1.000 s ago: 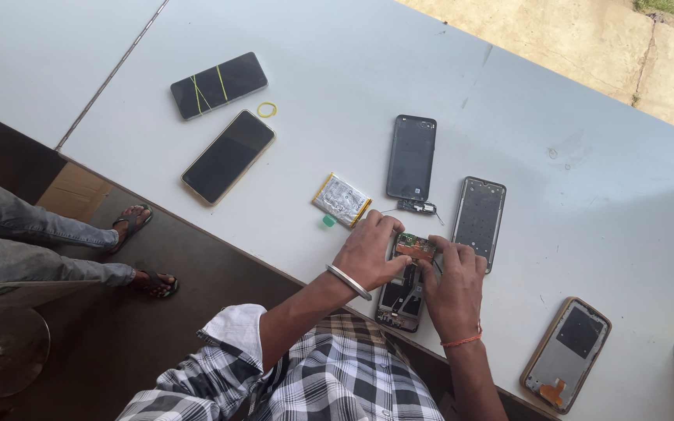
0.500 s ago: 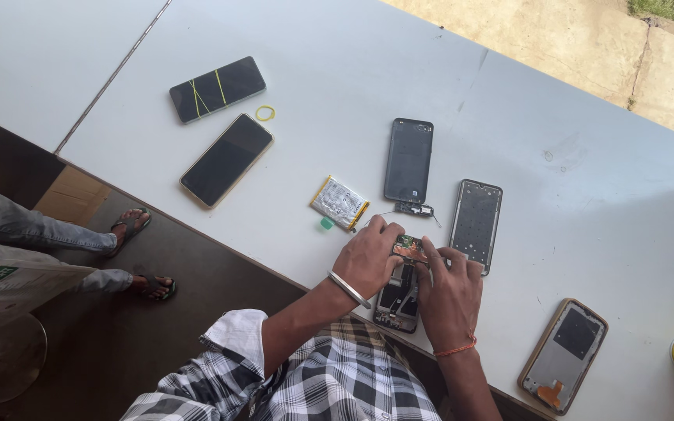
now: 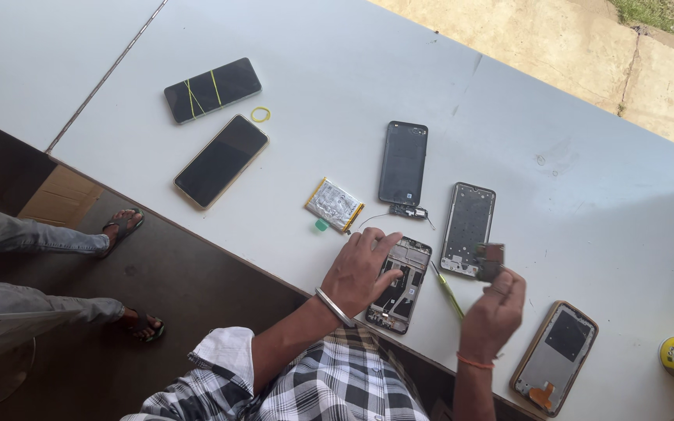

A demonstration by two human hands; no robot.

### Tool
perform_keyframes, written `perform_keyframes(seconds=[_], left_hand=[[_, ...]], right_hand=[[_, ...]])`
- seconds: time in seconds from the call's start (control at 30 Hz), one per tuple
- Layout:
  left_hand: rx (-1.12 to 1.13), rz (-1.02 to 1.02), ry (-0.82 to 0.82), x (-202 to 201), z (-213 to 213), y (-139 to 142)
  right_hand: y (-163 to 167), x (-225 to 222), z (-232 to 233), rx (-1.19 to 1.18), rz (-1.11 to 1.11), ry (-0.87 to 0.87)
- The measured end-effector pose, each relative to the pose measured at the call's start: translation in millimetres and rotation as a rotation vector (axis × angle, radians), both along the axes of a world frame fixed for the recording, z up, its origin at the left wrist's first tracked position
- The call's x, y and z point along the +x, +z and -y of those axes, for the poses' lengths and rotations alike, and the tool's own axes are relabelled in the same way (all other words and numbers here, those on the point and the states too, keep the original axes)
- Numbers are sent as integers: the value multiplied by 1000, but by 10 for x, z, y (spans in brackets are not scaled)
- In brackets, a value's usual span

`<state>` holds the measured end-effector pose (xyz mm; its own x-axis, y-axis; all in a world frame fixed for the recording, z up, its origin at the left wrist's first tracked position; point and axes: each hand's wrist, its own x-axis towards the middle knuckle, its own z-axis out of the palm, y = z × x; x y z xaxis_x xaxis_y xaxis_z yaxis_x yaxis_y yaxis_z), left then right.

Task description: The person uses a screwdriver to open a smartphone and remove internal components. They unscrew the back plate, disconnect the battery, and lift out the motherboard and other parts, placing them on the table.

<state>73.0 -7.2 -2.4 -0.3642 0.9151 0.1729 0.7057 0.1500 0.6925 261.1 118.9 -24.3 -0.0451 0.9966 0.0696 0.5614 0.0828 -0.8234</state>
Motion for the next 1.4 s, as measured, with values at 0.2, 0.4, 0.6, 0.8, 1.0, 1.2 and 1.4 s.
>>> perform_keyframes(seconds=[0.2,0.4,0.6,0.8,1.0,1.2,1.4], left_hand=[[63,-12,42,30,0,-22],[62,-9,30,17,-2,-40],[51,-10,31,16,15,-27],[0,79,16,-2,10,-32],[-7,94,16,-5,11,-50],[44,152,51,1,29,34],[149,230,57,69,84,305]], right_hand=[[85,1369,-271,301,376,-249],[107,2126,-911,-491,903,-446],[-16,1978,-890,-544,894,-389],[93,2014,-869,-443,882,-386],[167,2101,-940,-347,887,-380],[518,1829,-699,-86,480,-202],[423,792,18,-253,-226,125]])
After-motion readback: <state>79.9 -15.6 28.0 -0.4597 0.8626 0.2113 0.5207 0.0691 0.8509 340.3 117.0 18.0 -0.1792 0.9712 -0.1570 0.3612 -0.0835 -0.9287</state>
